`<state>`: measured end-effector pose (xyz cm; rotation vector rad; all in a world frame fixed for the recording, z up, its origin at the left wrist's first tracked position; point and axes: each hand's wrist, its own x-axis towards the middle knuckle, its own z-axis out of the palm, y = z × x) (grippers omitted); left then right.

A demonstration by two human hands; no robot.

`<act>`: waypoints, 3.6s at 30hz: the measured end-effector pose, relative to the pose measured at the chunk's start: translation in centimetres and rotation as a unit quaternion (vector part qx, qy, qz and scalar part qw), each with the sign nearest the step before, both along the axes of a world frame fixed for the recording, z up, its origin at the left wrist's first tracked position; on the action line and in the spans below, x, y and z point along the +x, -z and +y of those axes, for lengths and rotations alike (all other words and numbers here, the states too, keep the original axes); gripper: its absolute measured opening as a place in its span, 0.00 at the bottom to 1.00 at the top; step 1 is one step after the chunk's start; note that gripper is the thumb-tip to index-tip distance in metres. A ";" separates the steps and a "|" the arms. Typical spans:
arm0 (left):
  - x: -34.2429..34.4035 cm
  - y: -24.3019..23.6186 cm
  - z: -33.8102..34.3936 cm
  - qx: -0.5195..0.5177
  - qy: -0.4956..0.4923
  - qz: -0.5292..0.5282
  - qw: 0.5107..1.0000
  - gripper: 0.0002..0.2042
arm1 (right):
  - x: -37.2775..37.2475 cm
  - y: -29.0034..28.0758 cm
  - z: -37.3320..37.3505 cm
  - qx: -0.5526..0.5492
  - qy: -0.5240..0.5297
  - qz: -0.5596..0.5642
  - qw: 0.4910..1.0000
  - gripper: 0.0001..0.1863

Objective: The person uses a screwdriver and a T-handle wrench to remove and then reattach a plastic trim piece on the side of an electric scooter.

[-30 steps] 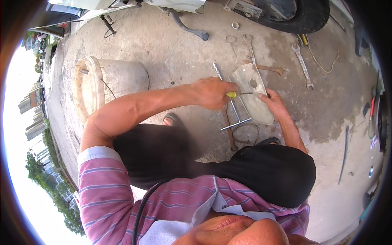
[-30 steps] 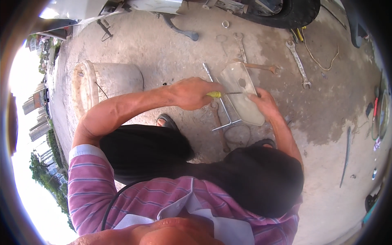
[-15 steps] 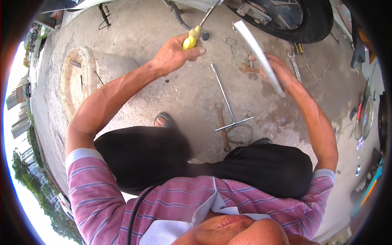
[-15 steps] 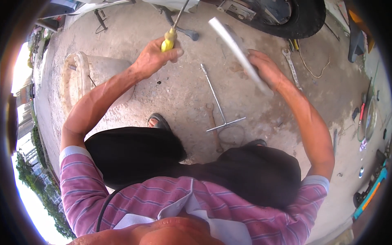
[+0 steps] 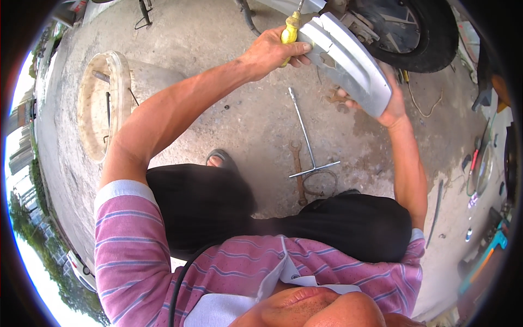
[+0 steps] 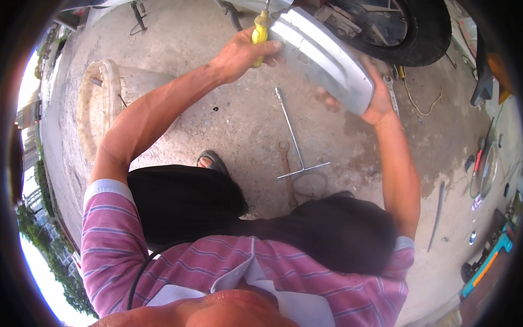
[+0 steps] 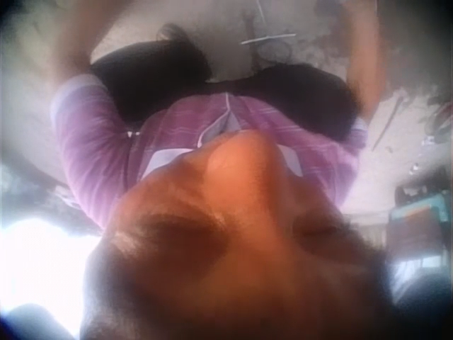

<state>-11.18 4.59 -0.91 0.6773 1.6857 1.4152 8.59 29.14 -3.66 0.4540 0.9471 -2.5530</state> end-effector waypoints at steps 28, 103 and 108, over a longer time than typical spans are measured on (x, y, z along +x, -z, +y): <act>-0.9 0.0 2.5 -0.068 -0.135 0.119 0.981 0.12 | 0.6 4.9 4.5 0.331 0.162 0.172 0.914 0.23; 3.1 -1.4 2.9 -0.167 0.214 0.484 0.832 0.30 | -0.6 3.8 7.2 0.357 0.254 0.132 0.889 0.23; 3.0 -2.2 2.3 -0.185 0.238 0.428 0.852 0.29 | -0.5 3.0 6.7 0.377 0.260 0.130 0.879 0.24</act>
